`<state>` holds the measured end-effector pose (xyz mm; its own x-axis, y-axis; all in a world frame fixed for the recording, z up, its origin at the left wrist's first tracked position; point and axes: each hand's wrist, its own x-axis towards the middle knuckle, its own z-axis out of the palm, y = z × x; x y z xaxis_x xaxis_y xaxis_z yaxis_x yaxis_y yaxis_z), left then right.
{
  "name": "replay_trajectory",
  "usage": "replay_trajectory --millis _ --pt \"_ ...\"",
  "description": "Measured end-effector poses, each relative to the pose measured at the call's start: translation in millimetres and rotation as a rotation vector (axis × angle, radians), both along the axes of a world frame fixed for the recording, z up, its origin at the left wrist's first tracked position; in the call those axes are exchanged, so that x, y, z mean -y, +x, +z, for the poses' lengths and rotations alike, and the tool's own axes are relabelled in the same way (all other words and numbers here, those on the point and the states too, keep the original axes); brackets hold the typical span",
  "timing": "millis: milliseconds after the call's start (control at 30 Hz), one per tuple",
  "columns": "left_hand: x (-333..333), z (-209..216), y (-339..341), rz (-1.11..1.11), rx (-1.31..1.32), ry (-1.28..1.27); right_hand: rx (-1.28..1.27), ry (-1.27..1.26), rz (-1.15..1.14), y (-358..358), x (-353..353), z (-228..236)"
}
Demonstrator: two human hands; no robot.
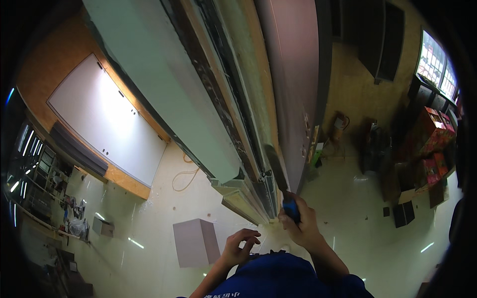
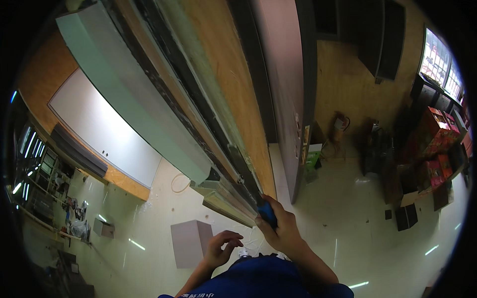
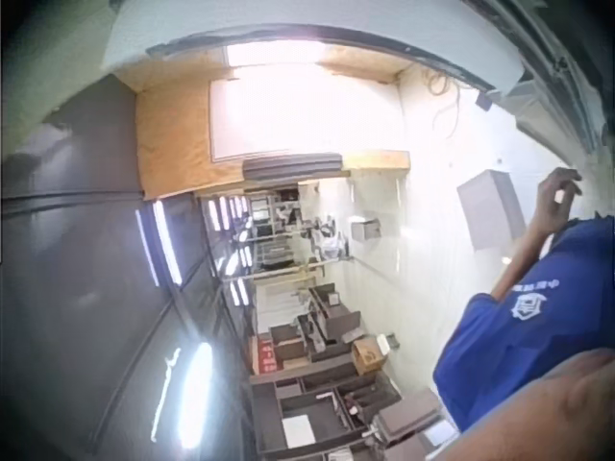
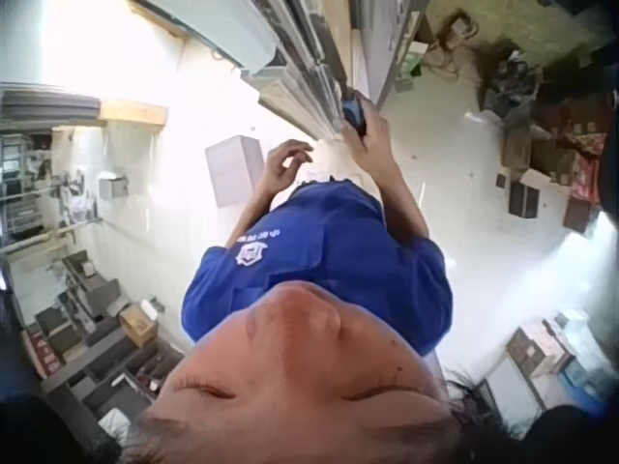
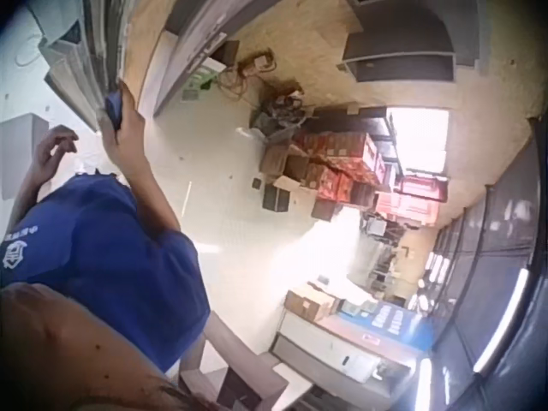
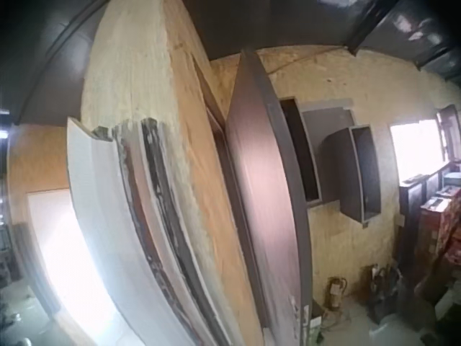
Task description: The person uses a blue-handled scraper to remove adhesive residue from the edge of a large panel. They repeatedly scrape along the seam and wipe away residue with their hand.
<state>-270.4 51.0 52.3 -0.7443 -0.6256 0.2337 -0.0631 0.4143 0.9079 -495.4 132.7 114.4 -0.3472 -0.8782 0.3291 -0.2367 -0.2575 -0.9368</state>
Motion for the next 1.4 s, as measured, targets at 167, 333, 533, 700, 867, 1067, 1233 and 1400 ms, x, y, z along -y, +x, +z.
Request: replay_trajectory --millis 167,333,533,700,867,1067,1233,1400 --pt "-10.9 -5.9 0.6 0.014 -0.007 0.059 -0.196 0.007 -0.077 13.8 -4.5 -23.4" --pt "-7.3 -11.6 1.5 -0.049 0.024 0.118 -0.085 -0.009 -0.019 24.7 0.2 -40.2" --pt "2.4 -13.9 11.4 -0.066 0.036 0.134 0.12 0.098 0.043 34.8 1.1 -64.3" --pt "18.0 -9.1 15.7 -0.106 0.062 0.094 -0.244 -0.097 -0.042 34.2 2.2 -71.3" --pt "24.1 -2.1 16.6 -0.102 0.053 0.11 -0.112 -0.062 -0.056 42.7 16.8 -53.4" --pt "27.7 -3.1 21.7 -0.086 0.067 0.082 -0.013 0.057 -0.01 43.0 15.5 -54.0" --pt "28.6 -6.4 22.8 -0.101 0.068 0.067 0.035 0.052 0.014 45.6 20.6 -60.5" --pt "27.4 -5.4 21.8 -0.068 0.069 0.055 0.01 0.047 0.011 44.4 21.4 -66.5"
